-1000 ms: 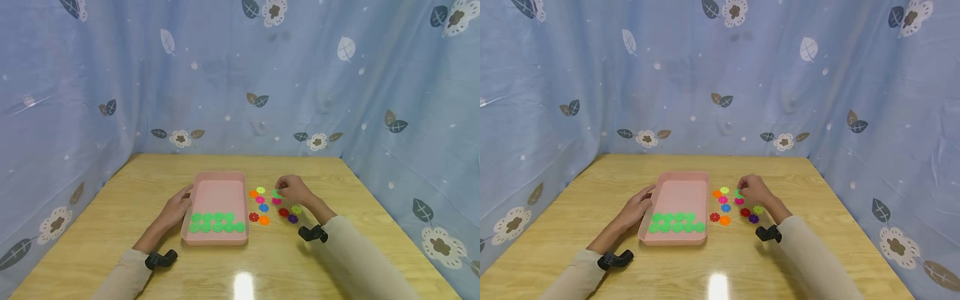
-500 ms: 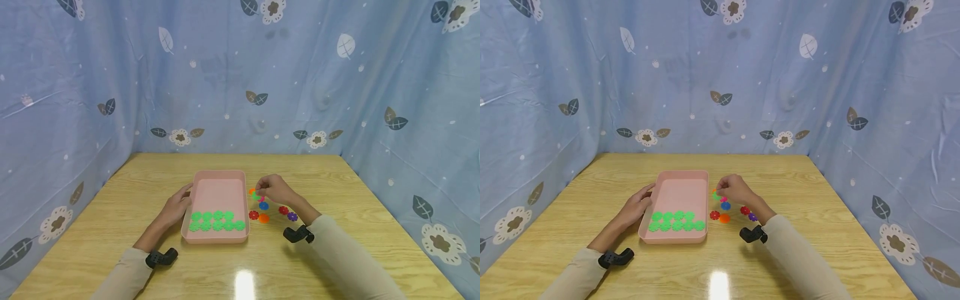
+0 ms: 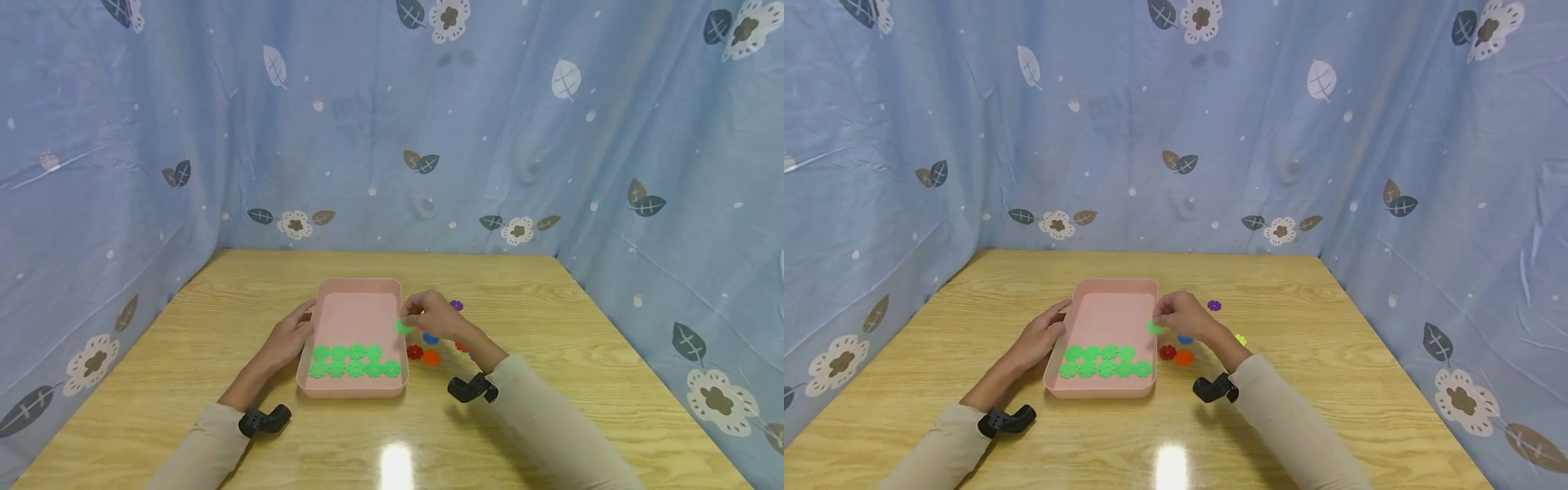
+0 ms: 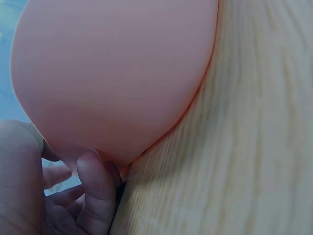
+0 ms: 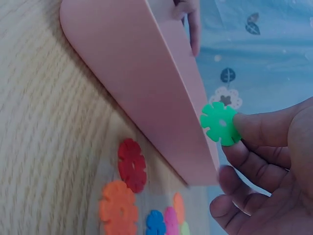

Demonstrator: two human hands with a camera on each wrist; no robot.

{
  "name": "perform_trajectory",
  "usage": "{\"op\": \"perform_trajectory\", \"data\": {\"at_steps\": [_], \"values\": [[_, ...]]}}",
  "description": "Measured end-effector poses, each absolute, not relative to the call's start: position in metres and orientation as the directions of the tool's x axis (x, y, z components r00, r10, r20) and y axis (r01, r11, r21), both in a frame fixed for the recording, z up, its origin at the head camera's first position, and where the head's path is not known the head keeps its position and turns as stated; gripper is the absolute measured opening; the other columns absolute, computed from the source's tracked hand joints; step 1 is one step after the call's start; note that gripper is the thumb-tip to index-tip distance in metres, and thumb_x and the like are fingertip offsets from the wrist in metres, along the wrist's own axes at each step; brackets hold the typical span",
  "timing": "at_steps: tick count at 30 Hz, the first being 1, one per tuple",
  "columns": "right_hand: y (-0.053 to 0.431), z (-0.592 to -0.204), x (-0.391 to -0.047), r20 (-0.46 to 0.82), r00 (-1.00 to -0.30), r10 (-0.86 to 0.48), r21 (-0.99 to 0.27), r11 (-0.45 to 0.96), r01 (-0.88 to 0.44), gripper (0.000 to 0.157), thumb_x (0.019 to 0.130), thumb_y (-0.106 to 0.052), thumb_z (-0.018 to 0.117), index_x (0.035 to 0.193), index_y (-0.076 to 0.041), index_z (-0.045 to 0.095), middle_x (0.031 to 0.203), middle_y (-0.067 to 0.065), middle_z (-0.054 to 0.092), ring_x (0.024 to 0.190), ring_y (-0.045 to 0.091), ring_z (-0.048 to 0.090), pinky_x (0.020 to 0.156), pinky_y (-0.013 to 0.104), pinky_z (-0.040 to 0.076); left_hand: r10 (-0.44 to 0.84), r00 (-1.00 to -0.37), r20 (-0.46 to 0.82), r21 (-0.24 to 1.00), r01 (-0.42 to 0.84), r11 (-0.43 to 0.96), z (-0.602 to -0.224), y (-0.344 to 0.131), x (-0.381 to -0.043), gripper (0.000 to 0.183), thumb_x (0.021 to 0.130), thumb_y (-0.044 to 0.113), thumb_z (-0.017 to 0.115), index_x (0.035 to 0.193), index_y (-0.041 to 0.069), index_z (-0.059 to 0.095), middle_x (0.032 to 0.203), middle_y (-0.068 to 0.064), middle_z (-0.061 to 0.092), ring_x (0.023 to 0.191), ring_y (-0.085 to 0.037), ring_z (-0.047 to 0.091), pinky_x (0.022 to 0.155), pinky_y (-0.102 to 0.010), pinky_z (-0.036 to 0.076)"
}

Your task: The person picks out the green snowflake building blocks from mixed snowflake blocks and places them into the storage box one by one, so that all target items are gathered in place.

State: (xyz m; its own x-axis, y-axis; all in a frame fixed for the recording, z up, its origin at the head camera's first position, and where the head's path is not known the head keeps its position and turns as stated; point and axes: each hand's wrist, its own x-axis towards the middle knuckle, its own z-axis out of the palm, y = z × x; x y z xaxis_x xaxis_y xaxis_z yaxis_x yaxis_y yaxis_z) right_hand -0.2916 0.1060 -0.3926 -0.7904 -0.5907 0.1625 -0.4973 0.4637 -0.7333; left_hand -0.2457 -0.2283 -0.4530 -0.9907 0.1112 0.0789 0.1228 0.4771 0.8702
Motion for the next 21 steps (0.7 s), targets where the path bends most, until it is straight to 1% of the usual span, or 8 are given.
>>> {"op": "perform_trajectory", "data": {"at_steps": [3,8,14,18,21], "values": [[0.101,-0.396,-0.292,0.163,-0.785,-0.597,-0.732,0.460,-0.502,0.010,0.096,-0.006,0.066,0.086,-0.008,0.070,0.078,0.000,0.064,0.070,0.014,0.051,0.069,0.027,0.046,0.104,-0.992,0.078,0.868,0.119,0.483,-0.454,-0.228,-0.246,0.065,0.099,0.019,0.039,0.162,0.014,0.025,0.151,-0.025,0.046,0.130,-0.044,0.054,0.105,-0.056,0.045],[0.093,-0.399,-0.291,0.161,-0.768,-0.620,-0.741,0.438,-0.509,0.010,0.094,-0.003,0.066,0.085,-0.007,0.069,0.077,0.001,0.063,0.068,0.014,0.049,0.067,0.027,0.045,0.095,-0.993,0.074,0.870,0.110,0.480,-0.453,-0.228,-0.246,0.065,0.099,0.019,0.040,0.162,0.015,0.025,0.150,-0.024,0.047,0.130,-0.043,0.054,0.106,-0.057,0.043],[0.084,-0.406,-0.288,0.085,-0.770,-0.633,-0.737,0.480,-0.476,0.012,0.094,-0.002,0.067,0.084,-0.008,0.069,0.078,0.000,0.064,0.066,0.013,0.050,0.060,0.026,0.046,0.089,-0.993,0.071,0.869,0.106,0.484,-0.453,-0.227,-0.245,0.066,0.098,0.019,0.040,0.162,0.015,0.025,0.151,-0.024,0.047,0.130,-0.043,0.054,0.106,-0.057,0.043],[0.080,-0.409,-0.287,0.068,-0.756,-0.651,-0.712,0.499,-0.494,0.013,0.093,0.000,0.067,0.083,-0.007,0.069,0.077,0.001,0.064,0.065,0.013,0.052,0.059,0.026,0.047,0.094,-0.993,0.068,0.870,0.105,0.481,-0.453,-0.227,-0.246,0.066,0.098,0.019,0.040,0.162,0.015,0.025,0.151,-0.024,0.047,0.131,-0.044,0.054,0.106,-0.057,0.043],[0.076,-0.409,-0.288,0.073,-0.743,-0.665,-0.673,0.517,-0.529,0.013,0.092,0.000,0.069,0.080,-0.006,0.069,0.075,0.001,0.064,0.066,0.013,0.053,0.061,0.026,0.048,0.093,-0.993,0.072,0.869,0.108,0.483,-0.452,-0.228,-0.246,0.066,0.098,0.019,0.039,0.162,0.015,0.025,0.150,-0.024,0.047,0.131,-0.044,0.053,0.107,-0.057,0.042]]}}
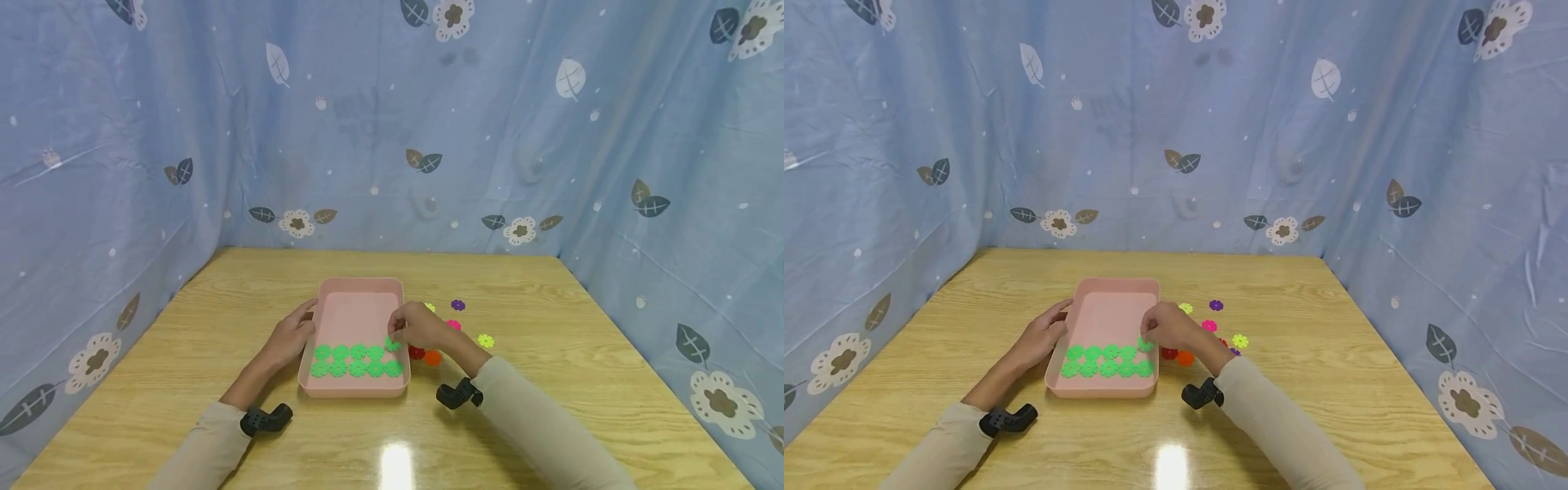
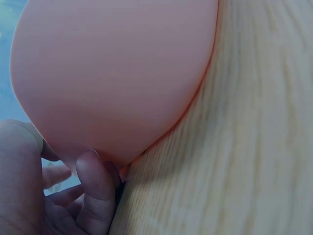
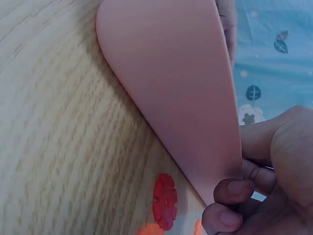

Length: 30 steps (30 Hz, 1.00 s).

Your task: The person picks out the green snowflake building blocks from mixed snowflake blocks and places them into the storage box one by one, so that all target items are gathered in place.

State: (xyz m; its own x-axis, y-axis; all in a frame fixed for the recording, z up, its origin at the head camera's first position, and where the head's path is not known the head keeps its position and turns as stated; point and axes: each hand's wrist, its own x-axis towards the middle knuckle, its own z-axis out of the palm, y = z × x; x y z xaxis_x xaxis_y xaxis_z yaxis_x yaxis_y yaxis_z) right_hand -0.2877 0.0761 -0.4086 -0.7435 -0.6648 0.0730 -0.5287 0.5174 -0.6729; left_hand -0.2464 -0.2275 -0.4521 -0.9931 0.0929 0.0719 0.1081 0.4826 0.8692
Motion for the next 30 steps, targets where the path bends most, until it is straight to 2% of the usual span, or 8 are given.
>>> {"op": "perform_trajectory", "data": {"at_steps": [6,11,13,20,25,30], "values": [[0.070,-0.409,-0.290,0.052,-0.734,-0.678,-0.529,0.605,-0.596,0.016,0.091,-0.006,0.073,0.076,-0.013,0.071,0.071,-0.006,0.064,0.067,0.010,0.054,0.065,0.026,0.049,0.096,-0.993,0.072,0.867,0.110,0.486,-0.449,-0.229,-0.247,0.066,0.099,0.020,0.039,0.162,0.016,0.025,0.151,-0.024,0.047,0.131,-0.044,0.053,0.108,-0.058,0.041],[0.063,-0.408,-0.290,0.063,-0.682,-0.728,-0.449,0.590,-0.671,0.014,0.090,-0.004,0.073,0.077,-0.010,0.075,0.074,-0.005,0.067,0.071,0.009,0.057,0.070,0.026,0.051,0.095,-0.992,0.077,0.865,0.114,0.488,-0.448,-0.234,-0.246,0.065,0.099,0.021,0.039,0.162,0.015,0.025,0.151,-0.024,0.047,0.129,-0.044,0.055,0.107,-0.058,0.042],[0.062,-0.408,-0.289,0.078,-0.668,-0.740,-0.435,0.577,-0.691,0.013,0.089,-0.003,0.073,0.077,-0.009,0.075,0.074,-0.004,0.068,0.072,0.010,0.058,0.071,0.027,0.052,0.097,-0.992,0.081,0.869,0.118,0.481,-0.450,-0.234,-0.245,0.065,0.099,0.021,0.040,0.162,0.015,0.025,0.150,-0.024,0.048,0.129,-0.044,0.055,0.106,-0.058,0.043],[0.069,-0.411,-0.283,0.045,-0.701,-0.712,-0.425,0.622,-0.658,0.015,0.089,-0.003,0.074,0.076,-0.011,0.075,0.072,-0.006,0.066,0.072,0.010,0.056,0.071,0.027,0.051,0.126,-0.990,0.069,0.872,0.121,0.474,-0.456,-0.228,-0.243,0.065,0.099,0.021,0.040,0.162,0.015,0.025,0.150,-0.023,0.048,0.129,-0.043,0.055,0.104,-0.057,0.045],[0.069,-0.411,-0.282,0.058,-0.709,-0.703,-0.453,0.614,-0.646,0.014,0.087,-0.001,0.074,0.076,-0.010,0.075,0.072,-0.005,0.066,0.072,0.011,0.057,0.069,0.027,0.052,0.115,-0.990,0.081,0.858,0.128,0.497,-0.453,-0.229,-0.242,0.065,0.098,0.021,0.039,0.162,0.015,0.027,0.149,-0.023,0.049,0.126,-0.042,0.058,0.103,-0.056,0.047],[0.068,-0.408,-0.282,0.068,-0.715,-0.696,-0.421,0.630,-0.653,0.012,0.084,-0.001,0.076,0.077,-0.011,0.076,0.072,-0.005,0.068,0.070,0.010,0.058,0.068,0.027,0.052,0.139,-0.987,0.078,0.849,0.139,0.510,-0.448,-0.231,-0.243,0.065,0.100,0.021,0.039,0.162,0.014,0.025,0.151,-0.025,0.046,0.127,-0.044,0.057,0.103,-0.056,0.047]]}}
